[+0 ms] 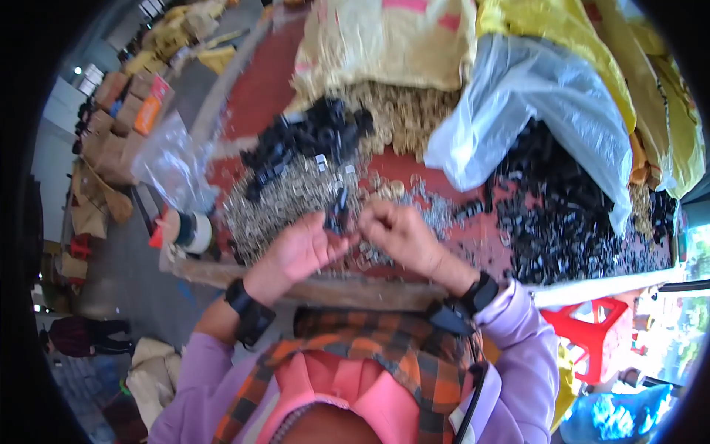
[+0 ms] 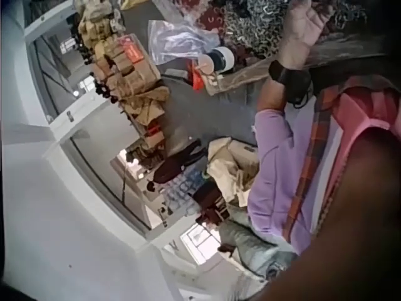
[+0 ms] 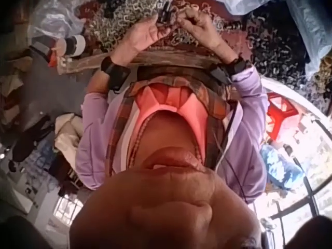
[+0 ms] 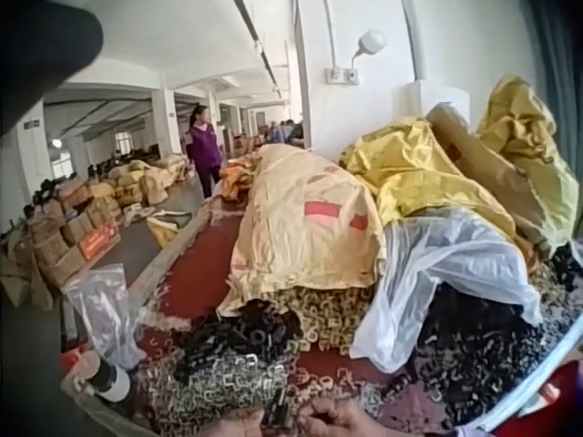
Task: The person assembles components by picking up a black plastic housing, inserting a metal clip and a beige plastic piece, and then sliding a larger black sleeve over the assembly.
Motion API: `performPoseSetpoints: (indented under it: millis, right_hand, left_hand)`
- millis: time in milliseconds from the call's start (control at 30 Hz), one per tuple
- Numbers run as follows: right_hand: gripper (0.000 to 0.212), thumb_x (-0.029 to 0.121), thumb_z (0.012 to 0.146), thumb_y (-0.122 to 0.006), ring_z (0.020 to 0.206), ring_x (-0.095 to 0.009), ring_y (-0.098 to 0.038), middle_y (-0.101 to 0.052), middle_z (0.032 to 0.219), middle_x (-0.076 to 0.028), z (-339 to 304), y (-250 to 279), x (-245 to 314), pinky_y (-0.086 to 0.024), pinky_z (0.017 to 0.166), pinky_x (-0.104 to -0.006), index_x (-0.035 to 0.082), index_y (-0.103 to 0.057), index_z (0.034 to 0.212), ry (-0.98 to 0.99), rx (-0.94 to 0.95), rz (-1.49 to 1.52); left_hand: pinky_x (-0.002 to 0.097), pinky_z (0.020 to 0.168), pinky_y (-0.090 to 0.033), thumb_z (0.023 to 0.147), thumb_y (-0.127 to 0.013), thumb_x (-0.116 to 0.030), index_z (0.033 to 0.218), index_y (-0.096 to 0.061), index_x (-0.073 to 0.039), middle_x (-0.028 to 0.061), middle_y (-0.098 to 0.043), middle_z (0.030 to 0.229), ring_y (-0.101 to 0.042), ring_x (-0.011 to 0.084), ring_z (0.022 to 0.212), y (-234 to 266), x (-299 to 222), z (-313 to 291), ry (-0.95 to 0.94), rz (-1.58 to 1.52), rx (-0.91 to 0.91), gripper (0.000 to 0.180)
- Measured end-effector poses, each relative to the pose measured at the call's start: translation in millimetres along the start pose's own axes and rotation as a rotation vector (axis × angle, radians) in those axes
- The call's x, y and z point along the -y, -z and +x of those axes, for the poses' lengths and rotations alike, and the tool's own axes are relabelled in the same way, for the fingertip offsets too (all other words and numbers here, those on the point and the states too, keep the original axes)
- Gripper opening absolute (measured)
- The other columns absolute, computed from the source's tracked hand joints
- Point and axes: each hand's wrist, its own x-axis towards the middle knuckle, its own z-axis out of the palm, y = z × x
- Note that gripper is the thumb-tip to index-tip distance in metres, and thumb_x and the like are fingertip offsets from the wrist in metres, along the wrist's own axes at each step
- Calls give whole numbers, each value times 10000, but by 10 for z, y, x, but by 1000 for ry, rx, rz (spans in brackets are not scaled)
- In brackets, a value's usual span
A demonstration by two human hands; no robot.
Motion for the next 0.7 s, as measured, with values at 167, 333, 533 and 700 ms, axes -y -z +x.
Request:
performPoseSetpoints:
  millis: [167,333,533,700]
  right_hand:
    - [79,95,790,-501,499,-24,-351,-429,617,40,36,164,52,-269,435,-159,23,-487,760,-169,-53,135]
    - [69,91,786,-507,481,-19,-326,-416,608,47,37,110,39,-254,423,-159,26,-484,775,-274,-95,348]
    - [71,97,786,-515,479,-16,-321,-417,610,48,-37,77,12,-248,421,-157,31,-487,787,-248,-111,341]
    - [75,91,782,-526,512,-27,-362,-449,653,38,-85,61,1,-283,441,-168,30,-483,787,-154,-141,150]
  left_hand:
    - [285,720,-465,831,-433,-150,998,-475,-5,147,-536,935,-535,238,865,-41,-31,114,-34,96,11,225]
    - [252,730,-463,819,-461,-133,974,-498,3,106,-555,919,-555,185,834,-64,-19,110,-44,169,6,209]
    - [239,722,-466,816,-467,-127,981,-498,4,110,-553,922,-559,189,830,-75,44,41,-66,142,-6,213]
    - [235,709,-471,811,-479,-132,981,-501,6,107,-555,918,-565,188,818,-57,59,37,-62,154,-11,220]
